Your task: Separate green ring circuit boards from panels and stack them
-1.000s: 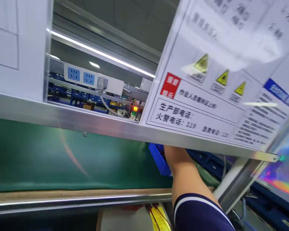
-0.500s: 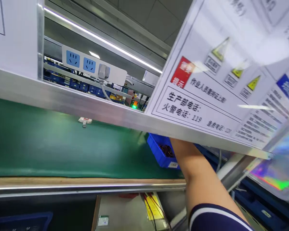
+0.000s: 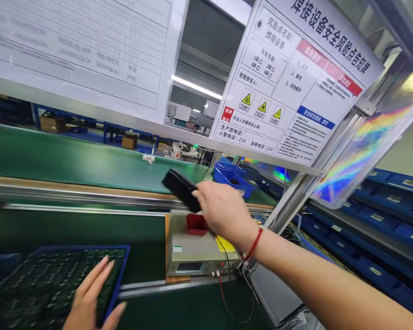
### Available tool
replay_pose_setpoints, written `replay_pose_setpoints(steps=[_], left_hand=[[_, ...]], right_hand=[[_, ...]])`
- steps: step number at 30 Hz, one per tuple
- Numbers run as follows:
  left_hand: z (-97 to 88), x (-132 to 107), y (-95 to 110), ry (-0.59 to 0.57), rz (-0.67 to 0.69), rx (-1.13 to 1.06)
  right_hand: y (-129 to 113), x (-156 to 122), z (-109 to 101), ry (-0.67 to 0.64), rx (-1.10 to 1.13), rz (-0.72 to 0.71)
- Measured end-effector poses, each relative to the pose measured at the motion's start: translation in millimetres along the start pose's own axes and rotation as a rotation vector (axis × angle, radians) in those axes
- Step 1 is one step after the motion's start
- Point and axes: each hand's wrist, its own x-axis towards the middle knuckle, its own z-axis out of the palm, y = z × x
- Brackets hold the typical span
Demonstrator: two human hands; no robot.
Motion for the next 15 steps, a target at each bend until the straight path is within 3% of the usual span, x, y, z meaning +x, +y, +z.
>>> replay_pose_setpoints(steps=[3,5,6,8,10,12,13,15], left_hand=[[-25.1,35,33,0.308,0.293,0.049],[-43.1,46,36,0.441,0.283,0.044],[-53.8,46,33,0.432,0.21,-0.012],[-78.7,38,23,0.383,-0.096,-0.211],[-104.3,22,18,0.329,-0.466,-0.526],[-125.0,6,23,0.261,-0.755,-0.889],[-132.4,-1,27,0.218,-0.85,-1.039],[-141.3,-15,39,0.136,-0.994,-1.22]], right_hand=[[-74,-5,3,-0.253,0.716,0.074],[-114,-11,11,-0.401,1.182,0.148],[-129,-14,16,-0.488,1.393,0.164],[-149,-20,28,-0.639,1.701,0.114],[-156,-27,44,-0.54,1.784,0.064],[-157,-34,63,-0.275,1.72,0.176],[-158,-39,72,-0.204,1.705,0.267],[-160,-51,88,-0.326,1.785,0.369]])
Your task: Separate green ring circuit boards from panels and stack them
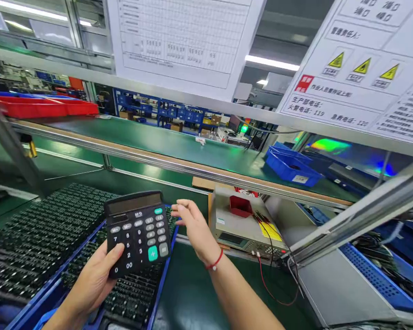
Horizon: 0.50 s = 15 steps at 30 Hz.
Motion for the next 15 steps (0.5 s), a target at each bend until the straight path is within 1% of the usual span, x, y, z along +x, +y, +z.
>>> replay_pose_setpoints(steps=[1,2,3,4,8,11,13,15], left_hand=[[-0.5,-8,-2,-0.002,-0.066,-0.025],[-1.0,-15,-5,0.0,-0.106,-0.039],[-1.9,-20,-9,-0.001,-0.129,-0.048],[-3.4,-24,-13,-0.005,-0.143,-0.057],[-16.4,-25,-30,-0.037,-0.183,-0.175],[-24.6,-21,-35,-0.115,-0.252,-0.279],[-23.2,-21,-34,-0.123,-0.284,-0.305],[-15.6,-24,-28,-0.069,-0.315,-0.322]], right_hand=[[8,-4,1,-0.088,0.057,0.076],[15,-8,3,-0.176,0.105,0.124],[20,-13,7,-0.234,0.136,0.138],[24,-18,10,-0.254,0.15,0.133],[29,-30,19,-0.179,0.176,0.128],[31,-34,16,-0.198,0.26,0.16],[32,-37,12,-0.21,0.328,0.178],[34,-41,9,-0.19,0.363,0.18]])
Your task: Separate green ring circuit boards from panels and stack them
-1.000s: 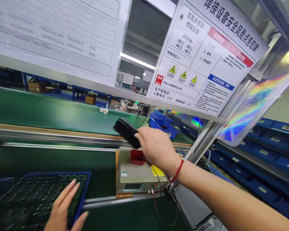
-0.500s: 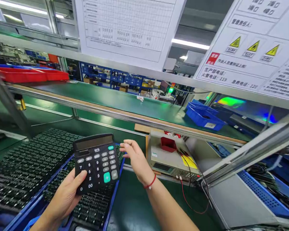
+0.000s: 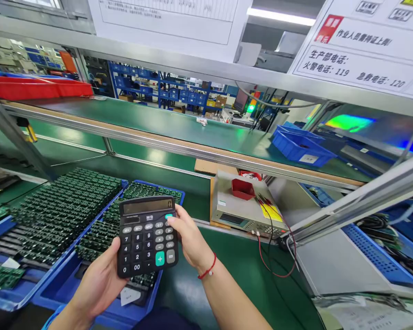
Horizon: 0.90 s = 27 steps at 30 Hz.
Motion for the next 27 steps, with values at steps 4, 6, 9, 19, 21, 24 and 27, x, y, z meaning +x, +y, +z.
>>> replay_pose_setpoints(steps=[4,6,9,19,21,24,27], left_hand=[[23.5,-8,7,0.103,-0.003,-0.043],[30.0,-10,11,0.096,0.025,-0.048],[32.3,-11,13,0.081,0.071,-0.05],[26.9,-9,-5,-0.061,0.205,0.02],[25.9,-9,-8,-0.076,0.236,0.05],[24.9,-9,-7,-0.068,0.246,0.071],[24.8,-11,-2,-0.035,0.225,0.054]], right_hand=[[4,-10,-1,-0.02,-0.017,-0.012],[5,-15,0,-0.063,-0.071,-0.025],[5,-18,4,-0.088,-0.195,-0.089],[15,-11,19,0.145,-0.693,-0.103],[19,-10,21,0.204,-0.776,-0.084],[21,-9,17,0.133,-0.674,-0.103],[20,-10,8,-0.007,-0.453,-0.149]])
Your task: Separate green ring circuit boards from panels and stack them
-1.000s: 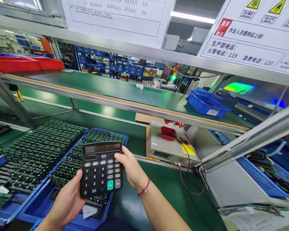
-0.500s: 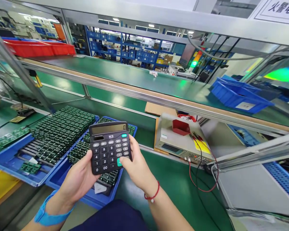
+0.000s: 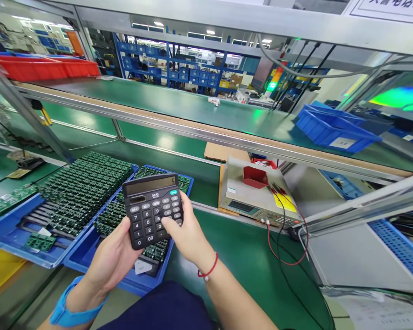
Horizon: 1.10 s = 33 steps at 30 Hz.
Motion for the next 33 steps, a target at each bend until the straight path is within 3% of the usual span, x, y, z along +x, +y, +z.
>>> replay_pose_setpoints(steps=[3,9,15,21,28,33], left_hand=[[0.4,-2,4,0.031,-0.047,-0.022],[-4.3,-5,4,0.061,-0.059,-0.029],[-9.1,-4,12,0.077,-0.116,-0.062],[-7.9,-6,13,0.009,-0.095,-0.051],[-8.9,-6,6,-0.08,-0.002,0.036],[-8.3,-2,4,-0.072,0.013,0.051]], right_hand=[[-1,-4,-3,-0.056,0.028,-0.033],[-5,-9,14,0.089,-0.153,0.022],[-12,-10,3,-0.058,0.172,0.038],[-12,-7,-3,-0.047,0.304,0.086],[0,4,8,0.112,0.171,0.008],[-1,-2,11,0.064,-0.004,0.07]])
